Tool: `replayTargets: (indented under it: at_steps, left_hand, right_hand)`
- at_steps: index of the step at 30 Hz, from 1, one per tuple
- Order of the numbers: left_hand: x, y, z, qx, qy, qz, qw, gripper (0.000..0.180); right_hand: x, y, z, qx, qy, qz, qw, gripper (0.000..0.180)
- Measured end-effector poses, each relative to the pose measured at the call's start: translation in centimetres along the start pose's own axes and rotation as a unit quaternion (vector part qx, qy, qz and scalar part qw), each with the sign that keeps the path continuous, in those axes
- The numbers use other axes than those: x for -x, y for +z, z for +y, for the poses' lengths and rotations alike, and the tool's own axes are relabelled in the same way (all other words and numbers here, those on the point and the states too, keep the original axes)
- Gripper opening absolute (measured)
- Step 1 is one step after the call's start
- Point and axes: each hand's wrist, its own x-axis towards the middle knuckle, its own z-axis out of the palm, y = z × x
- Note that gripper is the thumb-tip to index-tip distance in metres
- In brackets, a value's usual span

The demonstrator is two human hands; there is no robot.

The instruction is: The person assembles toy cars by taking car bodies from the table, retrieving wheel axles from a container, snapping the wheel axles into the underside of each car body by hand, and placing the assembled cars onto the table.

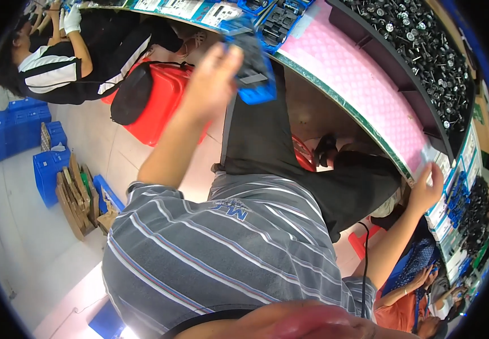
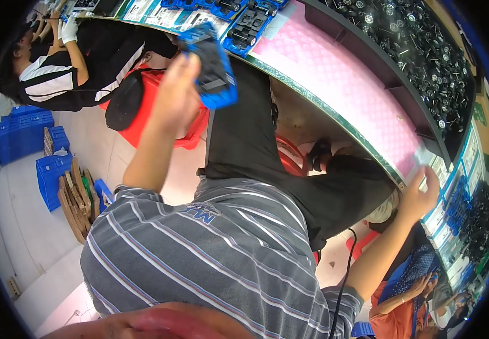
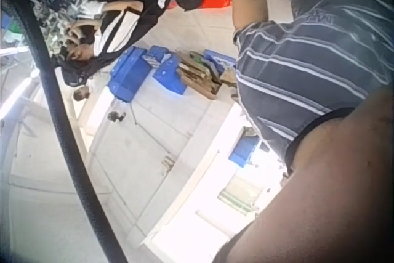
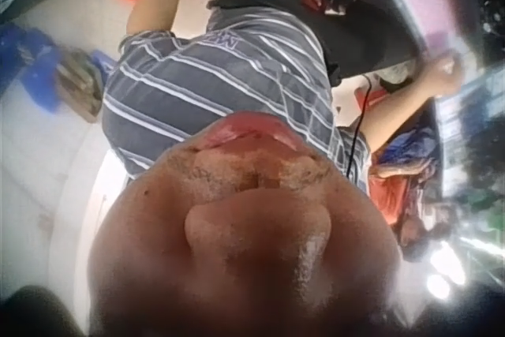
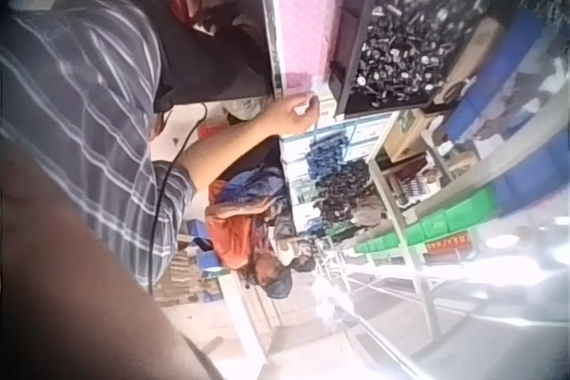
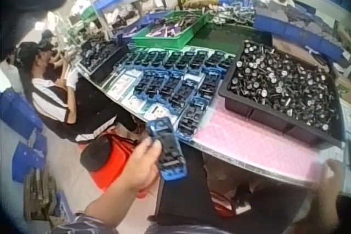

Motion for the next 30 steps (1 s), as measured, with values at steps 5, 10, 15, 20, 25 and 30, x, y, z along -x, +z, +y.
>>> replayTargets:
  at_steps: [5,10,15,20,25,30]
  left_hand:
    - [-8.7,-11.0,3.6,-0.19,0.087,0.154,0.966,0.035]
    - [-23.1,-23.7,5.6,-0.156,0.063,0.214,0.962,0.029]
    - [-31.5,-30.4,9.3,-0.203,-0.015,0.179,0.963,0.04]
    - [-35.5,-25.7,5.5,-0.278,0.002,0.191,0.941,0.049]
    - [-31.6,-24.8,8.8,-0.681,0.171,0.268,0.659,0.039]
    - [-18.7,-8.6,5.8,-0.592,0.426,0.26,0.632,0.032]
  right_hand:
    - [1.3,-4.9,7.9,0.118,0.107,0.063,0.985,0.033]
    - [1.9,-8.3,11.5,0.258,0.164,0.072,0.949,0.045]
    - [1.9,-7.2,15.4,0.192,0.161,0.093,0.964,0.048]
    - [2.0,-10.2,14.7,0.26,0.082,0.077,0.959,0.051]
    - [-0.4,-8.2,15.2,0.273,0.141,-0.026,0.951,0.046]
    - [-2.6,-10.7,10.6,0.391,0.177,-0.196,0.882,0.036]
